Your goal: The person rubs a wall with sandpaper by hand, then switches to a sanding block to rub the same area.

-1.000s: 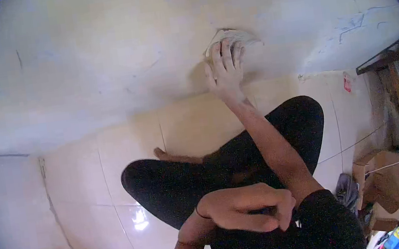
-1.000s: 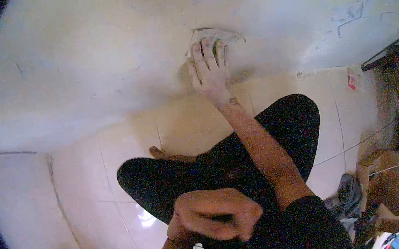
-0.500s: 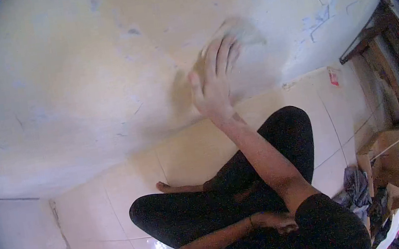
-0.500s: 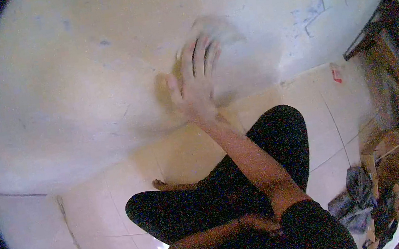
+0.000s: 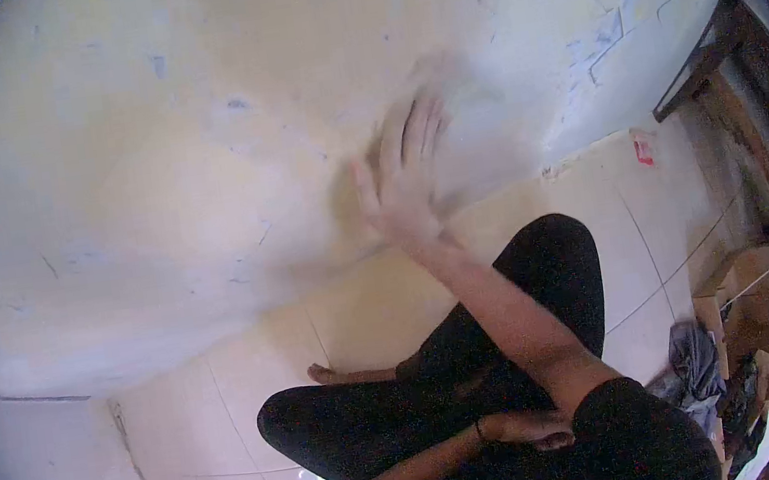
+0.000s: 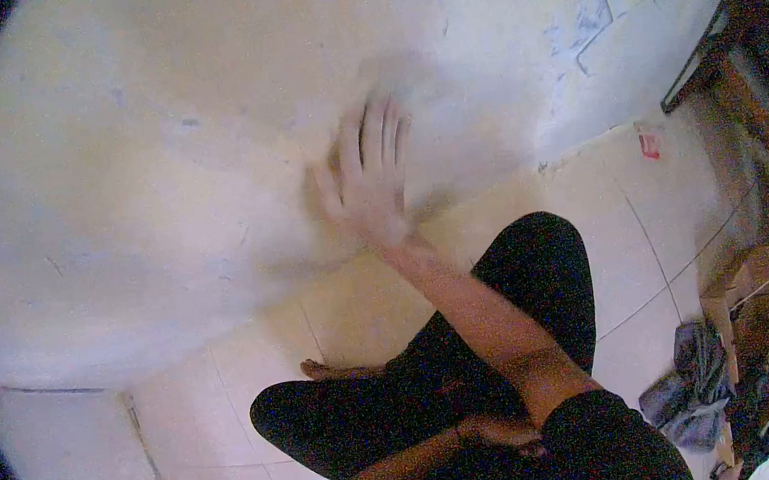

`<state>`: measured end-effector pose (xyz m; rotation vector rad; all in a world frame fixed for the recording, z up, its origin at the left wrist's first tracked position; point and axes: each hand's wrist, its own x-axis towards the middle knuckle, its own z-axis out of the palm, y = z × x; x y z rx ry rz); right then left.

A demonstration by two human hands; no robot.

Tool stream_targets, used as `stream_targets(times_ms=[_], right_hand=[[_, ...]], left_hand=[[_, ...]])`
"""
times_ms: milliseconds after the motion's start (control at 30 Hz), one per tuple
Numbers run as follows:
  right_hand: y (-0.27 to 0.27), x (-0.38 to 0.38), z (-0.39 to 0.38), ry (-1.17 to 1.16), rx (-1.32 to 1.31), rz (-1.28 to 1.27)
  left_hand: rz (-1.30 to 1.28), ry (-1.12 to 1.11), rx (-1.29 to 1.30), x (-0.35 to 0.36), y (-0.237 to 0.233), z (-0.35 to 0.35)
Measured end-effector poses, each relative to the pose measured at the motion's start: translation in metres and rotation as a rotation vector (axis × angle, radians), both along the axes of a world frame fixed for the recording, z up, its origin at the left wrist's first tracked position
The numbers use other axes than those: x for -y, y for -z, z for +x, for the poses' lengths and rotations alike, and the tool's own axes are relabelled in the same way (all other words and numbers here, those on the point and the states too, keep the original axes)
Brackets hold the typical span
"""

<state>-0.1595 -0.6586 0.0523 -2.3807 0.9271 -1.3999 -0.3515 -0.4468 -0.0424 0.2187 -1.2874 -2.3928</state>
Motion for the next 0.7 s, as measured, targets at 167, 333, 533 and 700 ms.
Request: stream_targets(times_ms=[167, 333, 533, 700], right_hand=[[0.074, -0.021, 0.021, 0.013, 0.059, -0.028], [-0.036, 0.013, -0.004, 0.038, 0.186, -0.017], [0.078, -0.018, 0.015, 0.004, 0.131, 0.050], [-0.029, 0.040, -0.018, 0.085, 0.391, 0.061]], left_hand=[[0.072, -0.080, 0.050, -0.010, 0.025, -0.012], [-0.099, -0.077, 0.115, -0.017, 0.028, -0.011], [-0.427, -0.218, -0.004, -0.016, 0.048, -0.033], [-0.071, 0.000, 0.177, -0.021, 0.050, -0.012]])
